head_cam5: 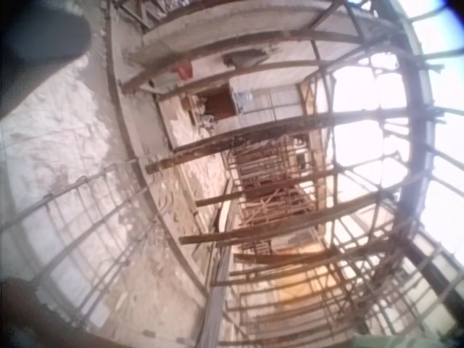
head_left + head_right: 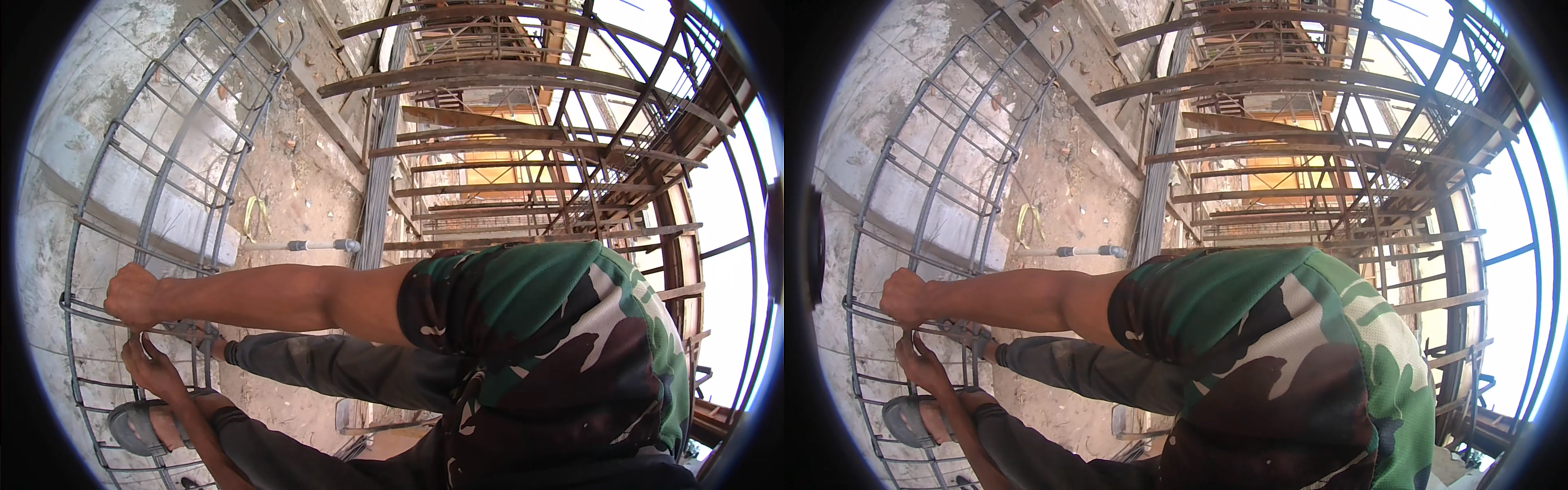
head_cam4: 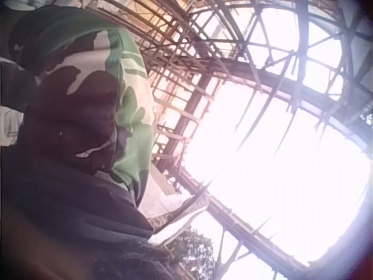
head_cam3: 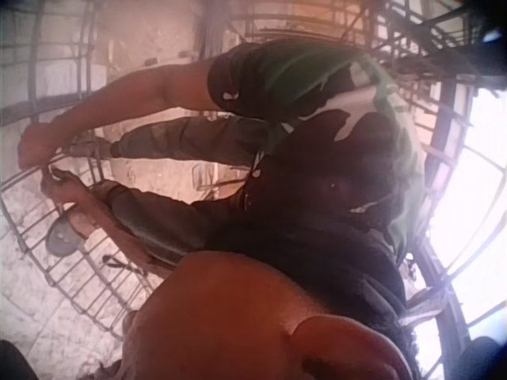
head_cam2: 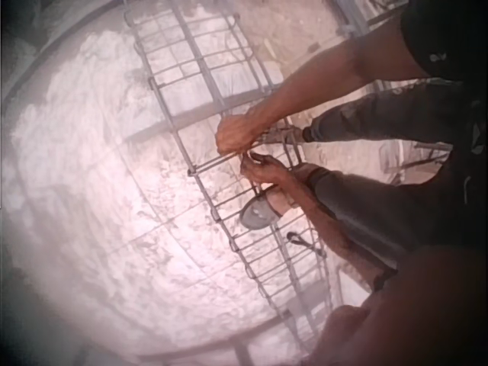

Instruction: The person secures rebar mesh for a concrete structure by twisting wire around the intersections using pliers.

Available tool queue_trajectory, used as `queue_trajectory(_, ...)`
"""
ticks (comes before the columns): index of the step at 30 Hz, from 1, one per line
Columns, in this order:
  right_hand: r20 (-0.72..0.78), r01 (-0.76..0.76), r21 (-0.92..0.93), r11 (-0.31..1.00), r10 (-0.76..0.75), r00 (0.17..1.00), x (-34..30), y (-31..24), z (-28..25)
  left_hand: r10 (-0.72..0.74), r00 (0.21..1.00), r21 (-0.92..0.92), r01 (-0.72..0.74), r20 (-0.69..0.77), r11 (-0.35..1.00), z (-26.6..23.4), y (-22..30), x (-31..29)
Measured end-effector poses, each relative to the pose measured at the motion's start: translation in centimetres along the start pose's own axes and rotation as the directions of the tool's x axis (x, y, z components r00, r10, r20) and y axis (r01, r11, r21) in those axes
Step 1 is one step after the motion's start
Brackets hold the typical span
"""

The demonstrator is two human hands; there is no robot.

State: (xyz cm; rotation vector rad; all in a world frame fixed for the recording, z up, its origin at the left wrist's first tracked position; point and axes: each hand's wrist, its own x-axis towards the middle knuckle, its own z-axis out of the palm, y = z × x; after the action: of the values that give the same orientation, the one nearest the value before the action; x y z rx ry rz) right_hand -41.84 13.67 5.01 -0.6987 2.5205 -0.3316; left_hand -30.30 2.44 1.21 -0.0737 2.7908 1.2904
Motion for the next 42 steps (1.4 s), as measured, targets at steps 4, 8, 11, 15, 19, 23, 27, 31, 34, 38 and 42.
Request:
queue_trajectory(4, 0.107, -0.090, 0.074, 0.993, 0.082, 0.991, -0.8, -0.6, -0.5, 0.077, 0.997, 0.210, -0.079, 0.020, 0.975, 0.4, -0.4, 0.7)
queue_trajectory(8, 0.205, -0.258, 0.155, 0.954, 0.224, 0.953, -1.8, -1.0, -1.1, 0.078, 0.997, 0.331, -0.083, 0.027, 0.940, -0.6, 0.5, 0.4)
queue_trajectory(11, 0.081, -0.386, 0.246, 0.889, 0.378, 0.922, -6.8, -0.6, 1.2, 0.099, 0.995, 0.218, -0.094, -0.012, 0.971, 0.1, 0.6, 0.9)
queue_trajectory(15, -0.067, -0.535, 0.522, 0.664, 0.657, 0.751, -8.3, -6.7, 3.6, -0.072, 0.997, 0.061, 0.070, 0.036, 0.996, -0.6, -0.1, 1.3)
queue_trajectory(19, -0.173, -0.371, 0.746, 0.554, 0.698, 0.695, -8.9, -8.7, 6.2, -0.194, 0.962, -0.034, 0.204, 0.193, 0.978, -0.5, -1.6, 1.6)
queue_trajectory(23, -0.139, -0.186, 0.903, 0.387, 0.673, 0.727, -10.7, -8.3, 7.2, -0.354, 0.883, 0.016, 0.367, 0.307, 0.930, 0.9, -1.3, 1.6)
queue_trajectory(27, -0.086, -0.183, 0.903, 0.389, 0.580, 0.810, -14.1, -9.0, 5.4, -0.351, 0.893, 0.031, 0.357, 0.282, 0.934, 0.3, -0.7, 1.1)
queue_trajectory(31, 0.055, -0.487, 0.775, 0.403, 0.724, 0.688, -19.8, -6.1, 4.0, 0.239, 0.949, 0.024, -0.249, 0.204, 0.968, 0.5, -4.8, 1.5)
queue_trajectory(34, 0.124, -0.699, 0.640, 0.319, 0.855, 0.504, -23.4, -1.8, 8.3, 0.197, 0.783, 0.125, -0.330, 0.590, 0.936, -2.0, -3.8, 3.5)
queue_trajectory(38, 0.300, -0.873, 0.380, 0.307, 0.851, 0.430, -25.0, 5.0, 17.8, 0.611, 0.489, -0.093, -0.728, 0.622, 0.679, -3.5, 1.8, 6.8)
queue_trajectory(42, 0.305, -0.830, 0.241, 0.503, 0.772, 0.557, -21.1, 9.5, 23.7, 0.126, 0.268, 0.071, -0.620, 0.955, 0.781, -4.0, 5.2, 8.8)
